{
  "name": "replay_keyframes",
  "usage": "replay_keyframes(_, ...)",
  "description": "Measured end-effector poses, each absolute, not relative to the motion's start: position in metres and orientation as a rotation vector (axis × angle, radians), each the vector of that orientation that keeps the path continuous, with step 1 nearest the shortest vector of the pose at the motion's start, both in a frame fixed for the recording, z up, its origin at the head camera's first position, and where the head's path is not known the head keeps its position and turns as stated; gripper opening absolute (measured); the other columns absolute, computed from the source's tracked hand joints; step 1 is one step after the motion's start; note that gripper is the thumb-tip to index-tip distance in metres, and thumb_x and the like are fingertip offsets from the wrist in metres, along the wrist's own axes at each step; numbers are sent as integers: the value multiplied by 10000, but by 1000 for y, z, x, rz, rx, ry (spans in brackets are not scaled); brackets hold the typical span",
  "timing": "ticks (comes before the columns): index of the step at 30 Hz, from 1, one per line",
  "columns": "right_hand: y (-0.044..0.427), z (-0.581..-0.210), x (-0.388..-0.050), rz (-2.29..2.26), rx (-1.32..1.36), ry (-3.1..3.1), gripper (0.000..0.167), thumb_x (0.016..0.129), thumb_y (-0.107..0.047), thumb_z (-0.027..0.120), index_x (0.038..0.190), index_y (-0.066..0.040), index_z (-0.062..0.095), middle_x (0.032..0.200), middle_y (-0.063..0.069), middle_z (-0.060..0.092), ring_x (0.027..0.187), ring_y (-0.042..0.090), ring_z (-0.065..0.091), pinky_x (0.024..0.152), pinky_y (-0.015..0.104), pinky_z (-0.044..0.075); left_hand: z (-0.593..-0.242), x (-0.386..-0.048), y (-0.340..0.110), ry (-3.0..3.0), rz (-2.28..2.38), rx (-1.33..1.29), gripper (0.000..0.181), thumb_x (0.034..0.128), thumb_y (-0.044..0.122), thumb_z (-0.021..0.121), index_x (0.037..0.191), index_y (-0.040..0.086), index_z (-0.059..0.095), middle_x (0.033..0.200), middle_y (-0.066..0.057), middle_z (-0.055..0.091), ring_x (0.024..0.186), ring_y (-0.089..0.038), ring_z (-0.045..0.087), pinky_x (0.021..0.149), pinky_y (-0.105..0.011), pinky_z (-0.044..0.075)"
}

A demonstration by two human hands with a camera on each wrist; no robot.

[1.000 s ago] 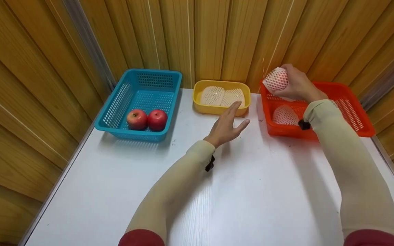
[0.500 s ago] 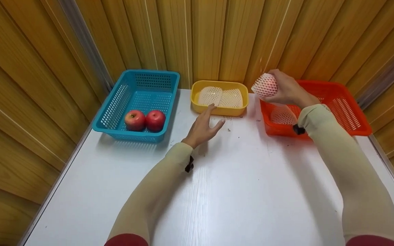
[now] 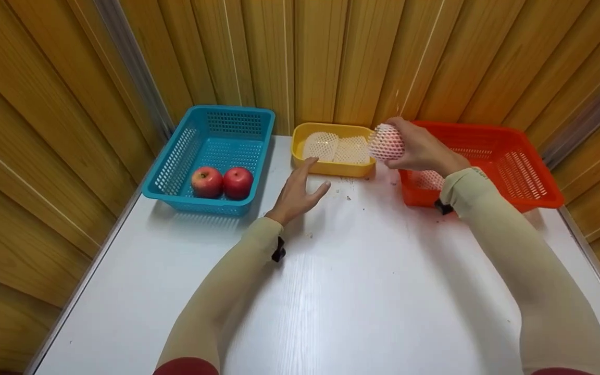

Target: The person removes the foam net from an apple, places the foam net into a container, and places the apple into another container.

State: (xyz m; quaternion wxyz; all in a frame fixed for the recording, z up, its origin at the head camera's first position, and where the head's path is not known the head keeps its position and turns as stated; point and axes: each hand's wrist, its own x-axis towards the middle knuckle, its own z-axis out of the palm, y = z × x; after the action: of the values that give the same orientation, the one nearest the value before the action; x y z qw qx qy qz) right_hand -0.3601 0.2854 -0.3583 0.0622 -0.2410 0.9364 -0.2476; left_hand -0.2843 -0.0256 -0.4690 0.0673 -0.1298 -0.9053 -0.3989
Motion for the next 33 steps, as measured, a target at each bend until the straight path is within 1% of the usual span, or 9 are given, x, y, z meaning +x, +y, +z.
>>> replay_keyframes(5,275,-361,-355,-729,-754,2800,1025,782,-237,904,1576,-178,258,1469,143,473,1296,375,491,1096,622,416,-468,-283,-31,-2716,-1223,-370,759,969,453,667,1591,162,342,1643,-27,353,1505,-220,330,1225,-451,284)
replay_keyframes(8,269,-362,-354,-735,-771,2789,1014,780,-221,906,1564,-172,265,1451,138,479,1286,361,493,1110,610,407,-465,-283,-33,-2692,-1243,-369,748,968,407,683,1585,146,350,1637,-41,359,1498,-230,340,1223,-458,287)
replay_keyframes(12,261,-363,-351,-738,-791,2783,990,780,-193,901,1546,-145,277,1432,141,483,1277,357,491,1124,597,397,-463,-282,-36,-2682,-1235,-374,734,973,412,671,1581,144,361,1630,-56,370,1498,-234,337,1228,-449,277)
replay_keyframes(17,255,-368,-346,-705,-772,2773,966,787,-236,900,1528,-129,290,1445,136,479,1305,349,470,1147,583,373,-464,-279,-38,-2701,-1235,-363,727,978,389,666,1582,129,355,1636,-81,359,1507,-242,325,1236,-446,259)
replay_keyframes(23,247,-375,-342,-708,-774,2758,943,771,-222,909,1505,-131,323,1441,120,482,1304,327,461,1157,564,365,-464,-276,-43,-2707,-1245,-340,719,983,410,664,1581,160,353,1637,-58,357,1499,-224,334,1227,-442,281)
replay_keyframes(28,239,-382,-340,-696,-783,2761,934,766,-193,899,1501,-134,327,1445,118,465,1317,327,447,1167,563,348,-466,-275,-47,-2670,-1252,-383,702,990,405,657,1563,114,375,1598,-83,407,1474,-224,373,1225,-417,289)
replay_keyframes(33,230,-389,-338,-691,-770,2735,954,772,-204,900,1516,-136,308,1475,120,421,1324,329,437,1169,563,347,-469,-272,-51,-2682,-1261,-370,712,996,417,646,1566,87,374,1596,-81,407,1467,-225,381,1224,-405,290)
